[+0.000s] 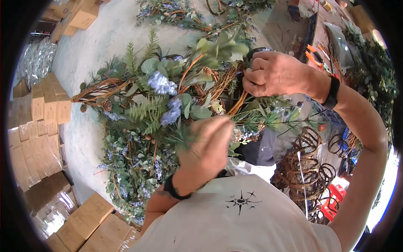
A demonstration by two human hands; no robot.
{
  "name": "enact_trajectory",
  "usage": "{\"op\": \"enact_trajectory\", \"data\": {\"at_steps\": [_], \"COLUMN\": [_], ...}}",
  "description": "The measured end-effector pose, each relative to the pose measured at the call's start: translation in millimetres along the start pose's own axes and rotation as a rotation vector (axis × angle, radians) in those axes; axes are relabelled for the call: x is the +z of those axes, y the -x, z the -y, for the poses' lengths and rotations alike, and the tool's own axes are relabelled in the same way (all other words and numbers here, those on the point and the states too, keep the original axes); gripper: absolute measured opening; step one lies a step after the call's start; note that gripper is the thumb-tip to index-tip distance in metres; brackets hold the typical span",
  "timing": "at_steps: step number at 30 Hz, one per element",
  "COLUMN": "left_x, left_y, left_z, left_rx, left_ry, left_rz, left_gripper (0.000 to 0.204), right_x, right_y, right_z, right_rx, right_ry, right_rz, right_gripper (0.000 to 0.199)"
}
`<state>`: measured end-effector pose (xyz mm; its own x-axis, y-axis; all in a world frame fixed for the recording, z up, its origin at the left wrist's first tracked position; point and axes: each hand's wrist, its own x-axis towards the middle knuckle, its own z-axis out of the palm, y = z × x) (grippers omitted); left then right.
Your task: Assembling artificial floral arrangements by attaching leaves and flowers to a wooden base using wire and scissors.
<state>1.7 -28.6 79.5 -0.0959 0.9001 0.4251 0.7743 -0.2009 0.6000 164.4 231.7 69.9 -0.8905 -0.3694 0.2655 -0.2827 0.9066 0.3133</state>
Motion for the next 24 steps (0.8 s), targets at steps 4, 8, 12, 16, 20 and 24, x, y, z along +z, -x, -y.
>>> {"op": "enact_trajectory", "data": {"at_steps": [4, 8, 12, 16, 20, 24], "left_x": [40, 50, 48, 45, 49, 52], "left_y": [-43, -43, -48, -46, -41, -42], "left_z": [-13, -10, -16, -15, -14, -14], "left_rx": [-0.093, -0.168, -0.308, -0.317, -0.323, -0.299], "left_ry": [-0.021, -0.167, -0.174, -0.204, -0.103, -0.05], "left_rz": [-0.04, 0.023, 0.078, 0.134, 0.07, 0.023], "left_gripper": [0.02, 0.022, 0.022, 0.022, 0.015, 0.015], "right_x": [3, 3, 0, 3, 0, 5], "right_y": [-4, -2, -2, -5, -6, -5], "right_z": [1, 9, 13, 11, 5, -8], "right_rx": [-0.008, 0.049, 0.091, 0.222, 0.056, -0.201], "right_ry": [-0.004, 0.033, -0.058, -0.203, 0.007, 0.114], "right_rz": [-0.016, -0.003, -0.087, -0.035, 0.002, -0.185], "right_gripper": [0.014, 0.013, 0.012, 0.012, 0.012, 0.012]}}
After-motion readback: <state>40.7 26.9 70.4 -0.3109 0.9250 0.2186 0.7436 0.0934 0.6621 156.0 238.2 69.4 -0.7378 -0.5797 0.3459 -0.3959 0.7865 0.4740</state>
